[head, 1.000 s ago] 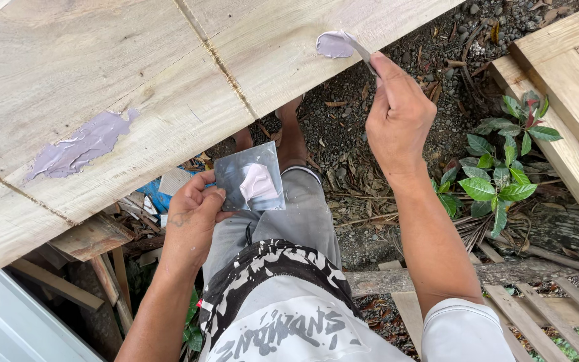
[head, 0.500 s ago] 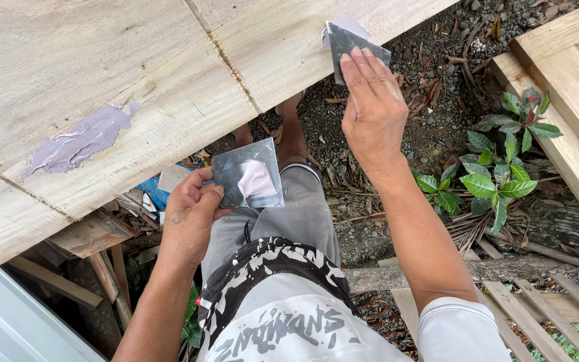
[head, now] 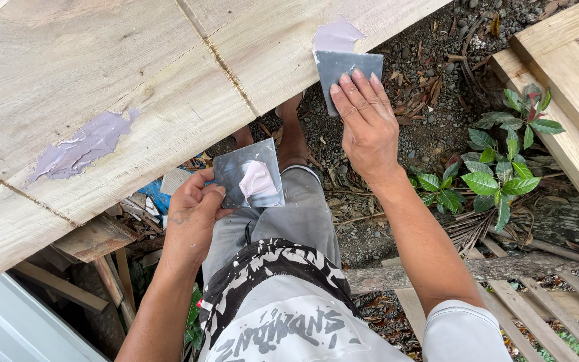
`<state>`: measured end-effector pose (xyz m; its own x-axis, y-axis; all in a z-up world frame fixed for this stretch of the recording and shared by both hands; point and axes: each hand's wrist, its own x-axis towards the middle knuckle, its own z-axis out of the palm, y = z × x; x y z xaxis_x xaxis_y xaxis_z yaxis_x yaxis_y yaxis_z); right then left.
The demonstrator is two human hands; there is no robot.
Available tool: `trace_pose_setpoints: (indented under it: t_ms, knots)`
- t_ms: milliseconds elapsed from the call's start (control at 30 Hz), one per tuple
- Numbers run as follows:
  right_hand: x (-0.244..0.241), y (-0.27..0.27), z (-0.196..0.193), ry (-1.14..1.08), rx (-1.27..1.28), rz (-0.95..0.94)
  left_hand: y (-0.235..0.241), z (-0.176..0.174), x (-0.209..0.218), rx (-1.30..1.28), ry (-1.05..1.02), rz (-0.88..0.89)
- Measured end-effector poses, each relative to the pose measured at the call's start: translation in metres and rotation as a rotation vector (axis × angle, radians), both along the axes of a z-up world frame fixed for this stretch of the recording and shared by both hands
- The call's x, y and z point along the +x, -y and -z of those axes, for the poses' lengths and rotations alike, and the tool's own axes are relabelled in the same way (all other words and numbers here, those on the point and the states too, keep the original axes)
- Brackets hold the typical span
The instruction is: The person uses a putty knife to scoop wood filler from a metal palette and applies it to gaps and imperfections on a wooden surface. They repeatedly spread and smooth the filler across the wood, working on multiple areas.
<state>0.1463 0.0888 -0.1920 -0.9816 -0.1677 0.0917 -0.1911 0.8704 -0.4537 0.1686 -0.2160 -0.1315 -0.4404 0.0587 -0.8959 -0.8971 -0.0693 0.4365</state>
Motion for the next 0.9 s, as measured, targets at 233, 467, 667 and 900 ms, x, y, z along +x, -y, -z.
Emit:
trace_pose_setpoints:
  t_ms: [233,467,667,900]
  knots:
    - [-0.004,-0.020,-0.034,0.082,-0.264,0.295,-0.002,0.002,-0.002,-0.010,0.006,0.016]
    - [-0.025,-0.040,-0.035,0.253,-0.501,0.547,-0.005,0.004,-0.006,0.040,-0.027,-0.007]
    - [-0.041,-0.061,-0.015,0.279,-0.685,0.622,-0.005,0.003,-0.007,0.056,-0.030,-0.012]
    - [-0.044,-0.072,-0.013,0.416,-0.828,0.851,0.003,0.009,-0.001,0.048,-0.054,-0.020]
